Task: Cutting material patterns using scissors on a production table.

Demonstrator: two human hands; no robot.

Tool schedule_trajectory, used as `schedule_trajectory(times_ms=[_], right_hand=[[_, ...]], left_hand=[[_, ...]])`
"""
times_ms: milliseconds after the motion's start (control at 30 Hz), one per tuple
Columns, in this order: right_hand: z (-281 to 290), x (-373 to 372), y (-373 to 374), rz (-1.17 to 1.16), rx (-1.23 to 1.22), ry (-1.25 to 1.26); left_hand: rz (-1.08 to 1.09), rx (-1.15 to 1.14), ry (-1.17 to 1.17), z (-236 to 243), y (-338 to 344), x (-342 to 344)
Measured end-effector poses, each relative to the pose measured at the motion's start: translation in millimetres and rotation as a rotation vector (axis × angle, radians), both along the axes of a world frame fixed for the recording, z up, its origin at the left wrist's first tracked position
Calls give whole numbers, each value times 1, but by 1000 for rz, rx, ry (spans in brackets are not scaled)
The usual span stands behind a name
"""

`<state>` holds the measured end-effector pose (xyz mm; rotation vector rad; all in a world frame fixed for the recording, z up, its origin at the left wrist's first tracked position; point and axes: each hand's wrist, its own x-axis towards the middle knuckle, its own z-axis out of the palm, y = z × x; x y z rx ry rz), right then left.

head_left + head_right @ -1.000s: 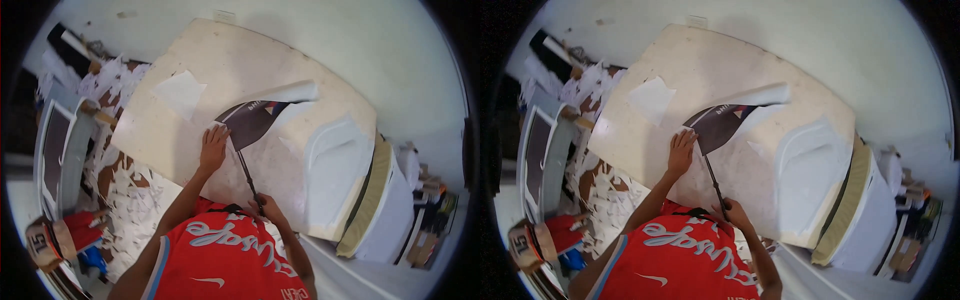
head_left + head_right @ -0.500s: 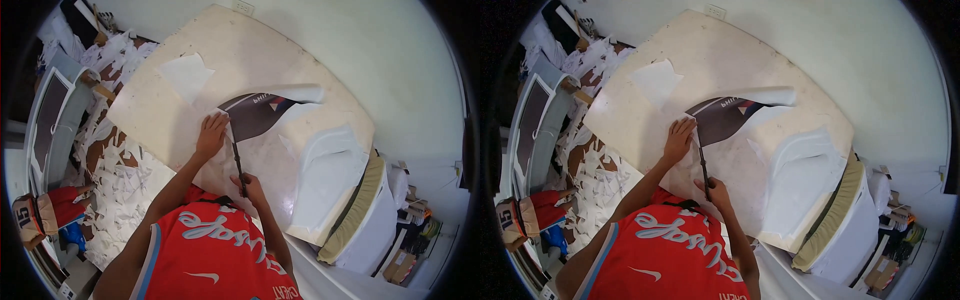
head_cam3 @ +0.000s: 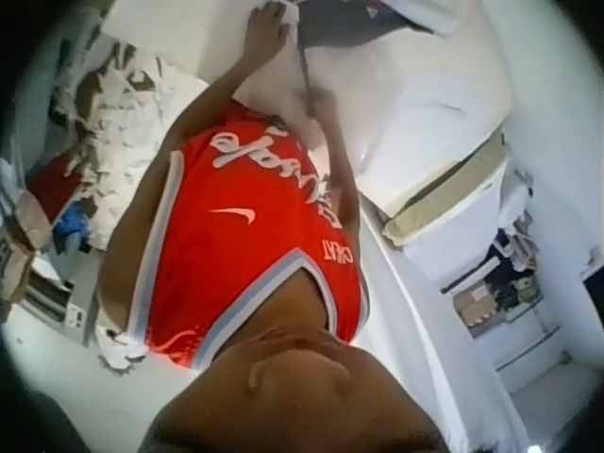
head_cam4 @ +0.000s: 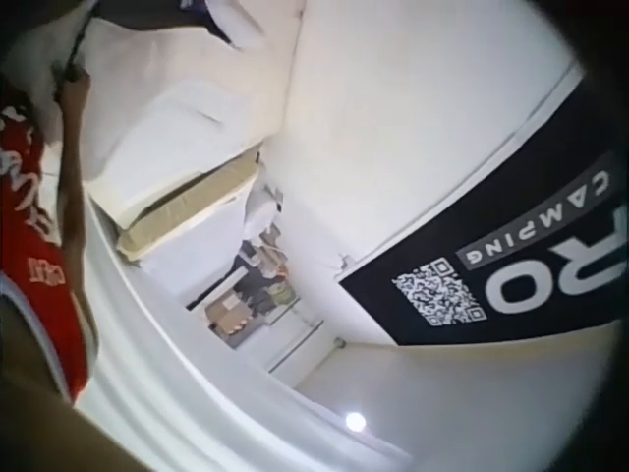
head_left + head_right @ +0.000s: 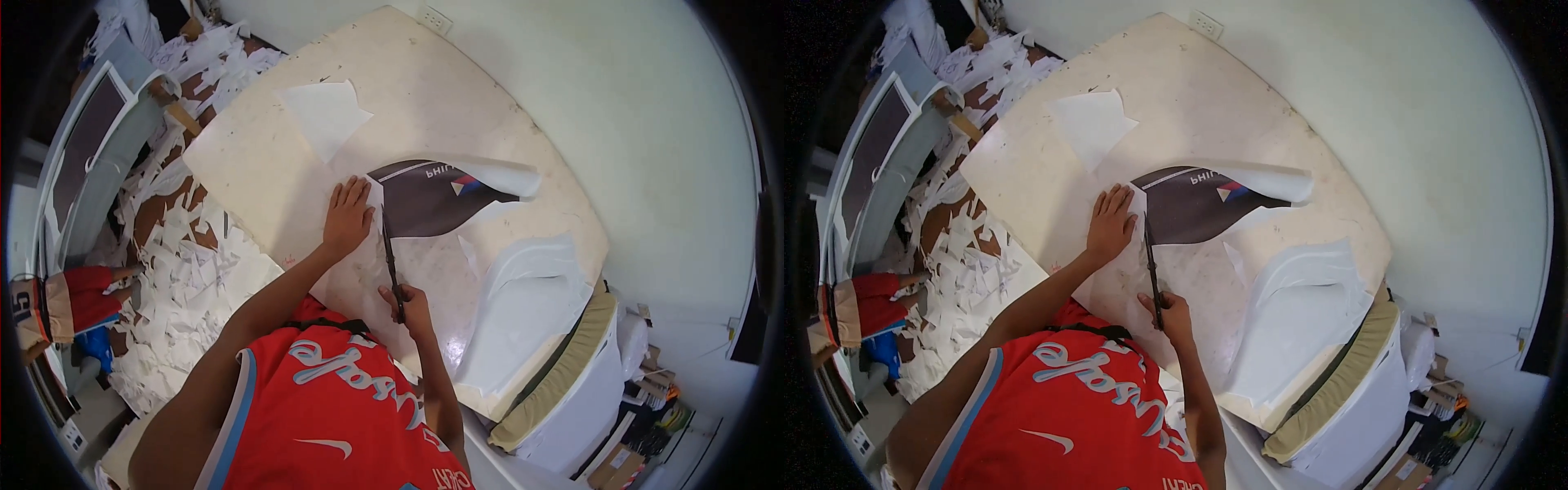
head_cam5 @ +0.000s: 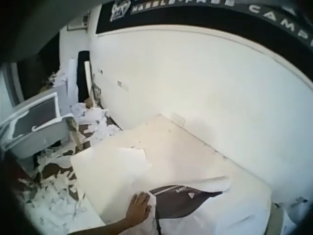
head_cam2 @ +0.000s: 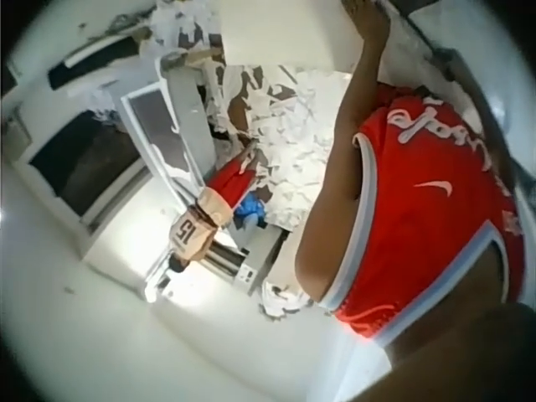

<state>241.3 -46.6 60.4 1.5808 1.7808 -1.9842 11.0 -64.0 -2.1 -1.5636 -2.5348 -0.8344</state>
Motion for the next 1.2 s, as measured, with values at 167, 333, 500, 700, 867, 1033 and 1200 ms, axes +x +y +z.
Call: schedule_trajectory(times_ms=[167,333,500,700,867,1033,1200], right_hand=[[-5,-11,19,27,-18,57],[-6,-8,44,149,39,9],[-10,-11,82,260,49,18],[-12,-19,101,358,34,17],[-8,-47,99,336,7,115],[-21,-41,97,368,191,87],[7,11,49,451,545,-103]], left_hand=[[-22,0,-87,3,-1,-1],[-11,29,-126,0,0,-1],[-21,61,-157,0,2,-3],[-32,93,-211,-3,-1,-2],[-32,126,-245,-7,-5,-6],[-40,173,-203,-8,-2,-6],[105,-135,79,45,-7,-20]])
